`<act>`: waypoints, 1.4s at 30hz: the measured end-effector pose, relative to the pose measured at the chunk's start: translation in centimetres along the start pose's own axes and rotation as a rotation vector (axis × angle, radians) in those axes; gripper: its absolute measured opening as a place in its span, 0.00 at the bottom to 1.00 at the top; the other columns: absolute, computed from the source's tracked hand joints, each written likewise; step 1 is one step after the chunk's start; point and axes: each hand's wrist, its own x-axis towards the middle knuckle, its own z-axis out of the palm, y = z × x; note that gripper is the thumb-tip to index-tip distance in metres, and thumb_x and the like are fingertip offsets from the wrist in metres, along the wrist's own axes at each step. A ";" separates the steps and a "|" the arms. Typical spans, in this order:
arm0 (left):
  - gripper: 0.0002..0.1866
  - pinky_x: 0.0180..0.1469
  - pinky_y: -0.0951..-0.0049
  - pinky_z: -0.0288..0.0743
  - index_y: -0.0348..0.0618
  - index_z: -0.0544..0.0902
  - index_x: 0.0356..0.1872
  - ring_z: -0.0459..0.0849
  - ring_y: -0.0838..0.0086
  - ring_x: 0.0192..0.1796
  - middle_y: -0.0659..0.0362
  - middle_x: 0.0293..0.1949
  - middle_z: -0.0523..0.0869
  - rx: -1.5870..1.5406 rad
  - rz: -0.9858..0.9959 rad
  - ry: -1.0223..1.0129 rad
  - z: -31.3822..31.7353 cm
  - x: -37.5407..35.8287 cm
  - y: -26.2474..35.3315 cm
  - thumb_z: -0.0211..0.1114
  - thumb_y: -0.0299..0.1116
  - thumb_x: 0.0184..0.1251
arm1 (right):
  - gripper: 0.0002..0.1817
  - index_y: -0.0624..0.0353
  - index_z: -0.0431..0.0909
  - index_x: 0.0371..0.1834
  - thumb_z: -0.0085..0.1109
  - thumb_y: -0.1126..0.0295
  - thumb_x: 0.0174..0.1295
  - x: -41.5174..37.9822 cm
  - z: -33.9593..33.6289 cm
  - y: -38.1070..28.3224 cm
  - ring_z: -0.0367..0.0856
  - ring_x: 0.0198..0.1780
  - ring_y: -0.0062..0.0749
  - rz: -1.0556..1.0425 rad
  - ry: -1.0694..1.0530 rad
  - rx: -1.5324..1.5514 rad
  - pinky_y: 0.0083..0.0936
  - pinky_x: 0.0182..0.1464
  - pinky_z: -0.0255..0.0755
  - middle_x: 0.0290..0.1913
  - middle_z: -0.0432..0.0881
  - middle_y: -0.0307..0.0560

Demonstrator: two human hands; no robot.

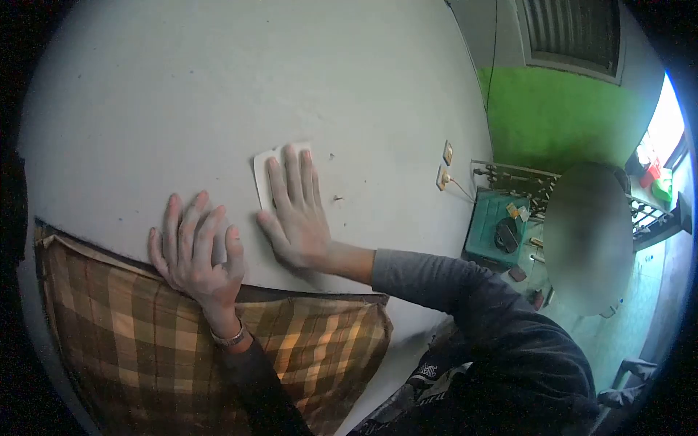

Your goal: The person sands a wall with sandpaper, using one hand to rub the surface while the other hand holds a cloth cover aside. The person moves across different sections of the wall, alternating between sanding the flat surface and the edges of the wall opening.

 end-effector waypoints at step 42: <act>0.08 0.76 0.54 0.55 0.64 0.92 0.39 0.82 0.69 0.67 0.75 0.54 0.91 0.034 0.027 -0.025 -0.1 -0.1 0.2 0.66 0.45 0.72 | 0.34 0.49 0.63 0.81 0.48 0.51 0.73 9.0 -2.1 3.7 0.46 0.83 0.70 -0.165 0.170 -0.105 0.62 0.81 0.39 0.83 0.58 0.54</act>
